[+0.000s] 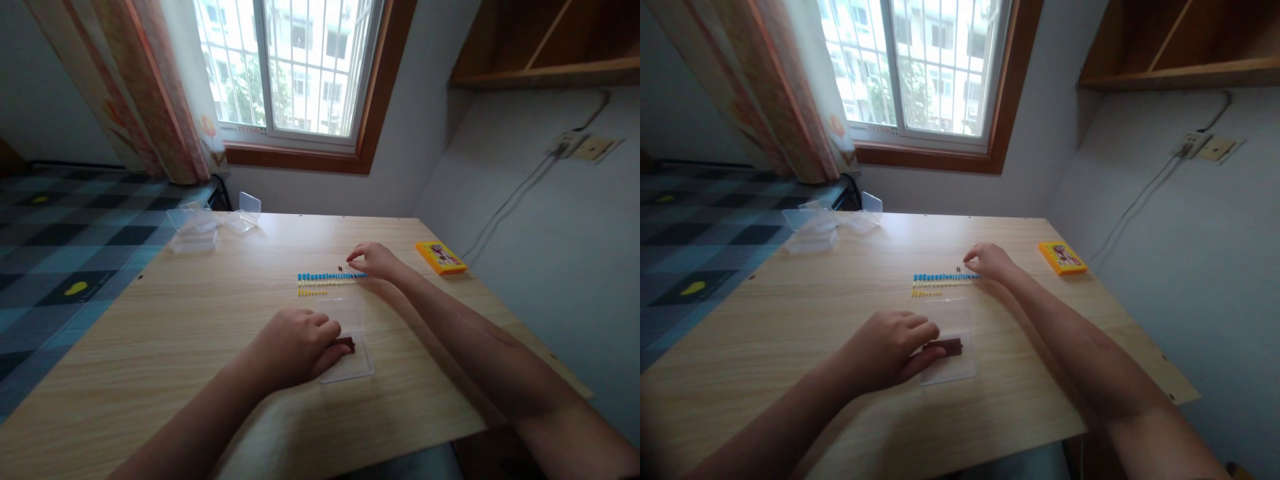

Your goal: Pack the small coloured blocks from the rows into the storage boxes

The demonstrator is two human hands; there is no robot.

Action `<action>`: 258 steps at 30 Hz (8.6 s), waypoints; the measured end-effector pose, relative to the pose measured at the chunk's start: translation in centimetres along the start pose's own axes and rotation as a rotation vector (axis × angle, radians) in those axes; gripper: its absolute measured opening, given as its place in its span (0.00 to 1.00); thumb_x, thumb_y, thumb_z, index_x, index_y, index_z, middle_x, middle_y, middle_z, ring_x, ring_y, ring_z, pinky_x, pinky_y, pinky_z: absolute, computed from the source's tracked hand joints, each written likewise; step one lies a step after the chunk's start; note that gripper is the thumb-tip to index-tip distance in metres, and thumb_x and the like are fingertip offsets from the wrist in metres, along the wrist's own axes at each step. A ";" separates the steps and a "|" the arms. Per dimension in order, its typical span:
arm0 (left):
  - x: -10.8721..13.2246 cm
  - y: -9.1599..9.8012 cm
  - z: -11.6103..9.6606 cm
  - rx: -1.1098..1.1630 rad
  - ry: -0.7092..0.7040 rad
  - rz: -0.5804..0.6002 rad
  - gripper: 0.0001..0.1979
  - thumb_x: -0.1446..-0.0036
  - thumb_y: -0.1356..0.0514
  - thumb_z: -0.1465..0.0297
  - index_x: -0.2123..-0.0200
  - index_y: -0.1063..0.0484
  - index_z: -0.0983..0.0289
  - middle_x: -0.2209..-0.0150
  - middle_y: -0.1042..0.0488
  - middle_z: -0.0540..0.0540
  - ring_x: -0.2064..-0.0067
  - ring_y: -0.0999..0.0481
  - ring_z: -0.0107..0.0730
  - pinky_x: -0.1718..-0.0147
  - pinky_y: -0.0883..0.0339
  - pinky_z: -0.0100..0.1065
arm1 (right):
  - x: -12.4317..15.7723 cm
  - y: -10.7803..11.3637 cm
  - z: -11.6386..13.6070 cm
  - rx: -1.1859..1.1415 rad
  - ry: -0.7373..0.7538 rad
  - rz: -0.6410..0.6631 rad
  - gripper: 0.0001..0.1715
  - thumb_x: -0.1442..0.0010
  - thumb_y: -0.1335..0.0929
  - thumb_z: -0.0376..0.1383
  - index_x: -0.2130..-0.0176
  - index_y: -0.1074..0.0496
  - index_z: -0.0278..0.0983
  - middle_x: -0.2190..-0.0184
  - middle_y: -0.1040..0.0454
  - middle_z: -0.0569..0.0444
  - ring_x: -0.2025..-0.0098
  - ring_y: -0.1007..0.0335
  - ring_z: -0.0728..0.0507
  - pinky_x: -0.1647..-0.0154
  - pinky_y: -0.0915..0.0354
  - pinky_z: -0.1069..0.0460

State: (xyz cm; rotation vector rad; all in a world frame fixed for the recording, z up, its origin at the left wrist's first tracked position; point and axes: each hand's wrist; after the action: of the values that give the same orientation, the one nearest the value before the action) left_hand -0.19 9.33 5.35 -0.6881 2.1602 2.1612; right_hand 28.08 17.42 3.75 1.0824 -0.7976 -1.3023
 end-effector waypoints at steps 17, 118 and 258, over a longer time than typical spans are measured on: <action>-0.1 0.3 0.1 0.004 0.066 0.097 0.19 0.30 0.43 0.59 0.71 0.27 0.63 0.74 0.24 0.52 0.72 0.23 0.36 0.74 0.37 0.33 | -2.5 -1.2 1.5 0.212 -0.052 0.186 0.10 0.42 0.27 0.38 0.61 0.14 0.43 0.63 0.15 0.53 0.61 0.22 0.43 0.66 0.37 0.54; -0.1 -1.6 -0.4 0.175 0.203 0.342 0.23 0.46 0.32 0.51 0.52 0.23 0.59 0.62 0.17 0.59 0.62 0.18 0.50 0.66 0.30 0.40 | 15.5 -0.6 8.1 0.281 0.214 0.179 0.11 0.32 0.34 0.34 0.65 0.23 0.38 0.70 0.24 0.54 0.72 0.36 0.49 0.69 0.52 0.50; -0.2 -1.2 -0.2 0.218 0.155 0.357 0.20 0.48 0.30 0.56 0.55 0.24 0.58 0.60 0.17 0.54 0.60 0.18 0.47 0.66 0.32 0.38 | 13.8 0.6 7.8 0.275 0.674 0.320 0.11 0.32 0.33 0.29 0.65 0.23 0.37 0.66 0.21 0.54 0.66 0.31 0.46 0.67 0.43 0.50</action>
State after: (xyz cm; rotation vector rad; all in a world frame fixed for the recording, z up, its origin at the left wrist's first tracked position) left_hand 0.42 9.22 4.30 -0.5022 2.7318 2.0236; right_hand 22.91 2.47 5.27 1.4321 -0.6030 -0.5051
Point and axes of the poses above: each hand's wrist, its own x-axis away from the middle knuckle, its own y-axis out of the back of the hand, z = x × y
